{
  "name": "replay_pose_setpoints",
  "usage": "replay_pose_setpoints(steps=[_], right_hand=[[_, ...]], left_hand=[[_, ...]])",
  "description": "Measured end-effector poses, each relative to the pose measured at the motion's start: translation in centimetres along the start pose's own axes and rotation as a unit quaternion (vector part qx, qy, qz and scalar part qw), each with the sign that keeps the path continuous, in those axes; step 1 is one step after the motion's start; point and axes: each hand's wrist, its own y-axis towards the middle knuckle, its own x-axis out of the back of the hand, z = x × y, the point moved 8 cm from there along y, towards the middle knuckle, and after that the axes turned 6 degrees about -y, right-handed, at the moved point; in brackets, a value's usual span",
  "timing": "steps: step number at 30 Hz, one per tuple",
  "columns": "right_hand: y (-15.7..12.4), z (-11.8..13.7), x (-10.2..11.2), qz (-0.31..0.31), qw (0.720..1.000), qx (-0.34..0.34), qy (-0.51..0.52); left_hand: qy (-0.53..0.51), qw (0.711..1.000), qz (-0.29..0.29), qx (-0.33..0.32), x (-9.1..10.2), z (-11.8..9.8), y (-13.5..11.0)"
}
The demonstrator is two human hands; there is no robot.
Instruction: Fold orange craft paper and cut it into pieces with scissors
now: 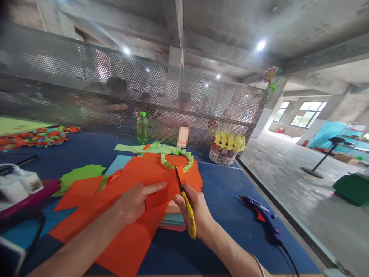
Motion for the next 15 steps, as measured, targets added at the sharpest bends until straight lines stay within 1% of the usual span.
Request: replay_pose_setpoints(steps=[9, 12, 15], right_hand=[[0.48, 0.26, 0.75, -0.035, 0.999, 0.006, -0.003], [0.62, 0.24, 0.93, -0.042, 0.999, -0.008, 0.017], [0.50, 0.35, 0.47, -0.025, 0.997, -0.027, 0.061]], left_hand=[[-0.002, 1.000, -0.003, 0.008, -0.17, 0.16, -0.17], [-0.014, 1.000, 0.003, 0.014, -0.09, 0.07, -0.06], [-0.037, 0.999, 0.025, 0.026, -0.25, -0.47, -0.05]])
